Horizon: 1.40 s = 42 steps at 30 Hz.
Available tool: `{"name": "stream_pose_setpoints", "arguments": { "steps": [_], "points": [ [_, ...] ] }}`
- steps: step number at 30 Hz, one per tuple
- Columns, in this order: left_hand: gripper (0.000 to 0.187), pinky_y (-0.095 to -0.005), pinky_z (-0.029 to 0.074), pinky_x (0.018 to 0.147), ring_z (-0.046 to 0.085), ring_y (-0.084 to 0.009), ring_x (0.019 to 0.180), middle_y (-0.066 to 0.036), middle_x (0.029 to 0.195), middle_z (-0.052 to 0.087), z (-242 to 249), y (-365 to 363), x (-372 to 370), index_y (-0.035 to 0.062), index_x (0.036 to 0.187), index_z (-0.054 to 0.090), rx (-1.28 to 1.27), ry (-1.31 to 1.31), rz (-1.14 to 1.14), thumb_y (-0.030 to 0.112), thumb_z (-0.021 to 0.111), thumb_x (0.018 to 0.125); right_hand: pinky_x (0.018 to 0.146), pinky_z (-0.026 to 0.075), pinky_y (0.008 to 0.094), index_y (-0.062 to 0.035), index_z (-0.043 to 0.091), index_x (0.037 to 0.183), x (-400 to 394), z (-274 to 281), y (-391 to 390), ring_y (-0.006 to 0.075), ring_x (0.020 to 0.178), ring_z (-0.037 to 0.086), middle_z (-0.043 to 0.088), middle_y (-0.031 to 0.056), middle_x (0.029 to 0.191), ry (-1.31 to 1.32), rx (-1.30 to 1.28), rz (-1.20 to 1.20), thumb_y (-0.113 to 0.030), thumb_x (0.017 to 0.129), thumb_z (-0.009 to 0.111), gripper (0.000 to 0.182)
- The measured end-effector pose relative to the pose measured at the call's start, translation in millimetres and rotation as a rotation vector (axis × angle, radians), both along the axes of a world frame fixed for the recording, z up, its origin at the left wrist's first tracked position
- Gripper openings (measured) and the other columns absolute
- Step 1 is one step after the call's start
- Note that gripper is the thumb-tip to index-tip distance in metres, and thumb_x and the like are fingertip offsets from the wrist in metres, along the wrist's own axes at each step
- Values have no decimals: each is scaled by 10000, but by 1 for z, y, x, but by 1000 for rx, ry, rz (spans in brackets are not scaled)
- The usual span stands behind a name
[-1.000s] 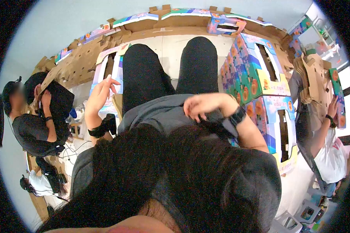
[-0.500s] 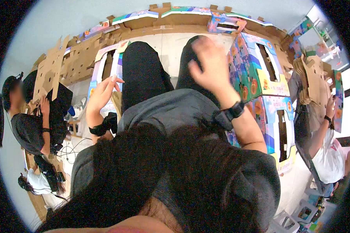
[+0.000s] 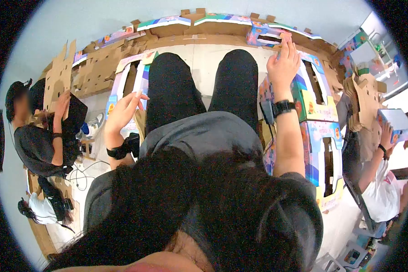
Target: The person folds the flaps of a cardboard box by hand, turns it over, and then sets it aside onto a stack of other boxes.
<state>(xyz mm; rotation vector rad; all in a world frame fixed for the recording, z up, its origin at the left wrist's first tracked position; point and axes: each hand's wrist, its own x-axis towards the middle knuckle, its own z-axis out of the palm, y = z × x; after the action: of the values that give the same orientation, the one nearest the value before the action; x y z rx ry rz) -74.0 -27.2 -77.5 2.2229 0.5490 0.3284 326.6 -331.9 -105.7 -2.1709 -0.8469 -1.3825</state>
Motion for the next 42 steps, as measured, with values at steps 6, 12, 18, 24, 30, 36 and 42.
{"name": "stream_pose_setpoints", "arguments": {
  "steps": [6,12,18,24,30,36,42],
  "points": [
    [636,-330,488,781,674,-204,784,-97,742,687,4,-3,-1,-5,1049,734,1,38,27,580,485,1034,1218,268,528,-87,517,1468,-98,2,18,363,1475,380,443,184,1564,131,-353,690,-300,855,711,678],
    [631,-325,486,759,660,-207,766,-89,746,683,-3,8,-3,5,1050,736,-5,32,34,581,478,1034,1199,270,583,-197,482,1523,-26,-42,20,405,1480,361,410,230,1572,736,-347,348,-523,937,603,681],
    [657,-319,496,795,638,-184,811,-77,834,707,-8,25,-15,-2,1113,713,-48,74,142,529,327,1097,1174,291,560,-86,559,1395,-70,11,36,410,1385,451,512,250,1441,51,-142,216,-226,847,685,579],
    [675,-358,483,926,665,-252,973,-165,1020,731,-20,61,-38,0,1307,636,-81,-17,211,535,286,1092,1215,240,587,-163,597,1402,-88,-43,31,361,1487,354,473,137,1552,243,-605,584,-412,883,682,582],
    [724,-390,378,1141,580,-370,1285,-272,1326,628,-140,167,-44,-1,1424,555,724,-64,633,585,482,1006,1129,363,568,-100,626,1322,-48,-33,40,333,1335,518,587,137,1398,49,-337,26,-111,935,570,391],
    [942,-449,425,1108,567,-421,1295,-294,1371,598,-186,194,0,-16,1516,424,173,-72,460,668,616,897,1073,453,442,-68,659,1270,-62,-51,36,338,1241,578,628,136,1340,288,-240,336,19,882,551,412],
    [1268,-438,441,1088,581,-391,1303,-299,1378,598,-216,172,38,-60,1549,322,335,508,470,855,638,729,1042,484,423,-69,676,1257,-61,-51,35,345,1206,602,630,142,1347,276,-227,287,48,872,548,422]
  ]
}}
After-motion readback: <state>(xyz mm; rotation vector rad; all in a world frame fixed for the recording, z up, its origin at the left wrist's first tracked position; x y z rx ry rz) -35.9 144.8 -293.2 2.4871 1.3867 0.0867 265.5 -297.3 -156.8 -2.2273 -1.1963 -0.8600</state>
